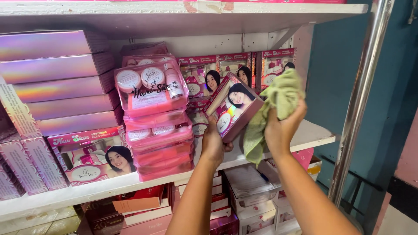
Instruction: The person wipes the surfaces of pink cosmetic boxes on a white shelf using a green cloth. They pick up individual boxes, wipe them, and place them back on the shelf in a neat arrangement.
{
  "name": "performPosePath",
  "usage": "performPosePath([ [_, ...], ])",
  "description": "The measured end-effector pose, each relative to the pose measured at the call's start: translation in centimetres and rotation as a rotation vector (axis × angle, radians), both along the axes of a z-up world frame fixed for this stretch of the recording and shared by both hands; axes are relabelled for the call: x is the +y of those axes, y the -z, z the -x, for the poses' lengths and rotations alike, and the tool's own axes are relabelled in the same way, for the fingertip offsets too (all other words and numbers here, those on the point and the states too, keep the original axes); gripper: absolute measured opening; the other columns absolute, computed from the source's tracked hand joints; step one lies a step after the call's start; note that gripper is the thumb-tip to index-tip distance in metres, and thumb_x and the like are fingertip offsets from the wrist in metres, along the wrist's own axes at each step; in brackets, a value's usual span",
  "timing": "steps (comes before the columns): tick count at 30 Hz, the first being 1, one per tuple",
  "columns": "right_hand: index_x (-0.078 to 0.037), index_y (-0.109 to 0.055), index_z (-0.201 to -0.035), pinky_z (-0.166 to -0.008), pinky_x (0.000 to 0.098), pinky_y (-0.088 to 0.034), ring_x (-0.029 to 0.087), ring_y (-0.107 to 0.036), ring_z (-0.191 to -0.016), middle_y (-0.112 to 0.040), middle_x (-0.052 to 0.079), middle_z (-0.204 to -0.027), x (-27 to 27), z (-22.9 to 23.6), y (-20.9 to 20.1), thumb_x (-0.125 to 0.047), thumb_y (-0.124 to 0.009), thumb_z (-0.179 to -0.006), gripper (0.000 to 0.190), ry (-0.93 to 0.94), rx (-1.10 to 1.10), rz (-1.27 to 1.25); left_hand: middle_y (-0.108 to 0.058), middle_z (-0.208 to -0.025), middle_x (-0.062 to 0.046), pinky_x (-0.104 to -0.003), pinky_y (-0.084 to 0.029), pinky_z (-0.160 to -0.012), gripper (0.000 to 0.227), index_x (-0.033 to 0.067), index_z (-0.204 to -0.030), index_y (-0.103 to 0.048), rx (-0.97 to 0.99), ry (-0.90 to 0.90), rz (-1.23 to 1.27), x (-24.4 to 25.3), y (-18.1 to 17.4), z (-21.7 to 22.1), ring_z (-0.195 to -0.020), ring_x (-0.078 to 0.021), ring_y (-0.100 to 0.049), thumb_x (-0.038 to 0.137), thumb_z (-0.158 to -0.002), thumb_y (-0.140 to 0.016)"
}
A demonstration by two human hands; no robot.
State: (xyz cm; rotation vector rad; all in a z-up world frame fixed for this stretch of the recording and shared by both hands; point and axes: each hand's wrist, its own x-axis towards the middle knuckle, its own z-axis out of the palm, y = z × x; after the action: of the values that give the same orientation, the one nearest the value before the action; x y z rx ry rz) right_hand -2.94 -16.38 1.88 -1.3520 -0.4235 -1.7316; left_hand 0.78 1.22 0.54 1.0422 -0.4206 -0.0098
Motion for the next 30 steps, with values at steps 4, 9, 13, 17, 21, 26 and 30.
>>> performPosePath([
  [4, -0.005, -0.055, -0.135, -0.103, 0.048, -0.036, 0.042, -0.045, -0.126, -0.05, 0.021, -0.135, -2.2, -3.4, 1.7, -0.013, -0.083, -0.075, 0.067, 0.355, 0.478, 0.205, -0.06, -0.068, -0.007, -0.031, -0.035, -0.038, 0.06, 0.0095, -0.103, -0.06, -0.036, -0.015, -0.026, -0.1, -0.1, 0.4, -0.044, -0.0176, -0.05, 0.062, -0.102, -0.032],
  [9, -0.003, -0.07, -0.114, -0.077, 0.03, -0.048, 0.021, -0.061, -0.09, -0.067, 0.012, -0.106, -3.6, -0.5, -0.6, -0.034, -0.067, -0.094, 0.036, -0.356, 0.485, -0.128, -0.063, -0.071, -0.003, -0.028, -0.037, -0.04, 0.054, 0.0099, -0.102, -0.062, -0.078, -0.058, -0.069, -0.3, -0.2, 0.8, -0.05, -0.0118, -0.053, 0.058, -0.104, -0.037],
  [13, -0.004, -0.068, -0.113, -0.059, 0.029, -0.045, 0.017, -0.063, -0.075, -0.071, 0.009, -0.093, -4.7, 1.6, -2.6, -0.049, -0.063, -0.099, 0.048, -0.988, 0.61, -0.265, -0.06, -0.069, -0.003, -0.027, -0.04, -0.04, 0.056, 0.0082, -0.098, -0.064, -0.142, -0.116, -0.144, -0.7, 0.2, 0.8, -0.048, -0.012, -0.052, 0.058, -0.104, -0.038],
  [17, -0.002, -0.067, -0.114, -0.068, 0.0292, -0.054, 0.015, -0.067, -0.079, -0.073, 0.008, -0.096, -4.7, 4.4, -3.4, -0.03, -0.064, -0.092, 0.036, -0.928, 0.746, -0.045, -0.061, -0.079, -0.01, -0.035, -0.048, -0.061, 0.052, 0.0017, -0.102, -0.067, -0.508, -0.373, -0.289, -1.6, 2.0, -0.1, -0.068, -0.0209, -0.056, 0.048, -0.111, -0.044],
  [21, 0.003, -0.066, -0.115, -0.077, 0.0287, -0.055, 0.014, -0.066, -0.084, -0.071, 0.008, -0.099, -6.2, 4.8, -2.2, -0.018, -0.063, -0.091, 0.032, -0.746, 0.607, 0.052, -0.069, -0.117, -0.022, -0.045, -0.051, -0.094, 0.038, -0.001, -0.134, -0.06, -0.8, -0.781, -0.43, -2.3, -0.8, 7.9, -0.11, -0.039, -0.064, 0.022, -0.106, -0.049],
  [26, 0.003, -0.063, -0.115, -0.084, 0.0279, -0.054, 0.013, -0.065, -0.089, -0.07, 0.007, -0.103, -4.6, 5.9, -2.0, -0.013, -0.06, -0.094, 0.026, -0.763, 0.31, -0.019, -0.05, -0.148, -0.028, -0.048, -0.043, -0.112, 0.051, -0.0076, -0.141, -0.053, -1.206, -1.051, -0.526, -3.5, -3.4, 11.0, -0.136, -0.0441, -0.051, 0.002, -0.09, -0.056],
  [30, 0.004, -0.057, -0.121, -0.092, 0.0278, -0.05, 0.012, -0.059, -0.098, -0.066, 0.007, -0.111, -2.4, 7.2, -2.1, -0.01, -0.056, -0.102, 0.024, -0.574, 0.044, 0.003, -0.049, -0.153, -0.024, -0.048, -0.042, -0.116, 0.052, -0.0045, -0.139, -0.056, -1.351, -1.149, -0.639, -3.2, -5.5, 13.2, -0.142, -0.0394, -0.05, 0.0, -0.088, -0.059],
])
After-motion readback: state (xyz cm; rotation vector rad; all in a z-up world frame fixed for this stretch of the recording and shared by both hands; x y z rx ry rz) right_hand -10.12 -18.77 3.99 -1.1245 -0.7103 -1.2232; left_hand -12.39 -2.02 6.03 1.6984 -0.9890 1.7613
